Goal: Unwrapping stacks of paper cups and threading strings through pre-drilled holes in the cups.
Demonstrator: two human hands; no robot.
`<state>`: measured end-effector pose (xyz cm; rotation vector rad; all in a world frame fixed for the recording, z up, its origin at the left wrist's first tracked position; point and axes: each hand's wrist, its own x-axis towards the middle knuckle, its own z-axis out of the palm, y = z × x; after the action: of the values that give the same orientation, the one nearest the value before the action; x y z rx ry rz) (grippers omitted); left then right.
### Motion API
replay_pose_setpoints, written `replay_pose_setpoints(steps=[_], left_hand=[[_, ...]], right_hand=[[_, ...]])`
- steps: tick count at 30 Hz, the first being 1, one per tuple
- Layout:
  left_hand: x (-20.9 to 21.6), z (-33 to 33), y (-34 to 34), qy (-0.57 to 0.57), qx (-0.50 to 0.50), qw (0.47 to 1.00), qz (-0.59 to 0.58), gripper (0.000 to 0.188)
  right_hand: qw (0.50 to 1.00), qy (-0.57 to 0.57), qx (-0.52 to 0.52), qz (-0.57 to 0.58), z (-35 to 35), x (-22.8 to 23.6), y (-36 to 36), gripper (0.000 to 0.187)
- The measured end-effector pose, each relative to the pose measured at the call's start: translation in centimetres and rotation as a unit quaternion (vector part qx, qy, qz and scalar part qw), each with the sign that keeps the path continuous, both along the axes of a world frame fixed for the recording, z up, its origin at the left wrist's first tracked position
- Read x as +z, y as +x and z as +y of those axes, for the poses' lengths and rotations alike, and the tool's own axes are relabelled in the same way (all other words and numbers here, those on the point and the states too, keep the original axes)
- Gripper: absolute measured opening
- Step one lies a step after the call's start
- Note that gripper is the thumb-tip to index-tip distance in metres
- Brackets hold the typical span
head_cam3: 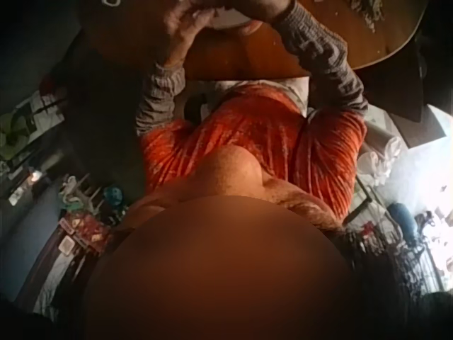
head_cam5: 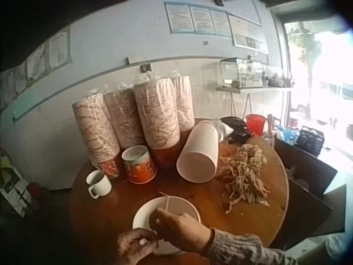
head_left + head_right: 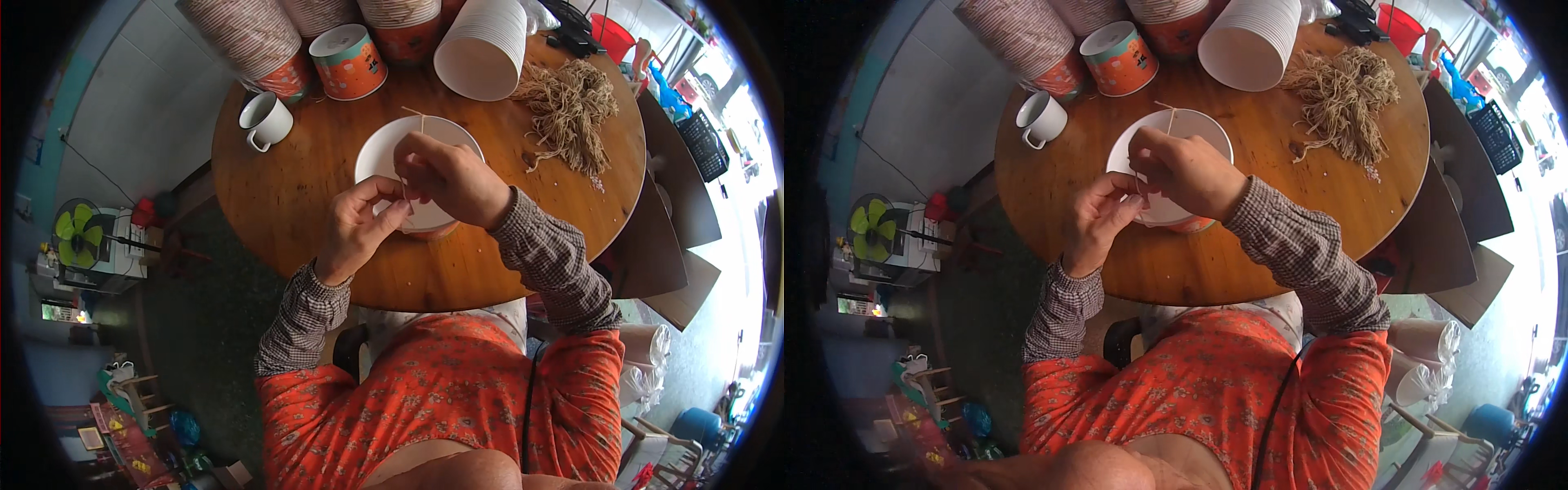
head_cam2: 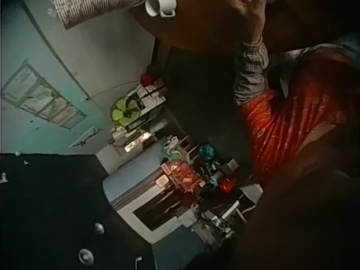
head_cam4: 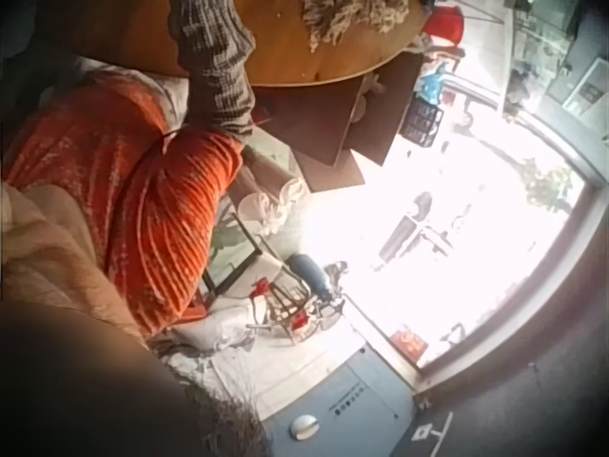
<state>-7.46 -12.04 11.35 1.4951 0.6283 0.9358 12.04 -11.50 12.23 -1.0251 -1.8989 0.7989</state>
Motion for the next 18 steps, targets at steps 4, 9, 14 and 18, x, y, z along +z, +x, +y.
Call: replay_pose_setpoints(steps=[4,9,14,18], left_hand=[[-0.9,-0.3,-0.3,0.082,0.094,0.992,0.035,0.01],[-0.7,-0.9,-0.2,0.256,0.173,0.937,0.161,0.009],[-1.0,-0.8,-0.2,0.168,0.156,0.962,0.15,0.007],[-1.1,-1.4,-0.6,0.3,0.154,0.923,0.187,0.01]], right_hand=[[0.997,0.017,0.068,0.016,-1.2,0.9,1.1,0.025],[0.983,0.171,0.024,-0.066,-2.1,0.6,1.1,0.02],[0.931,0.292,-0.045,-0.215,-3.4,1.3,0.7,0.025],[0.91,0.338,-0.182,-0.153,-1.5,1.5,3.4,0.032]])
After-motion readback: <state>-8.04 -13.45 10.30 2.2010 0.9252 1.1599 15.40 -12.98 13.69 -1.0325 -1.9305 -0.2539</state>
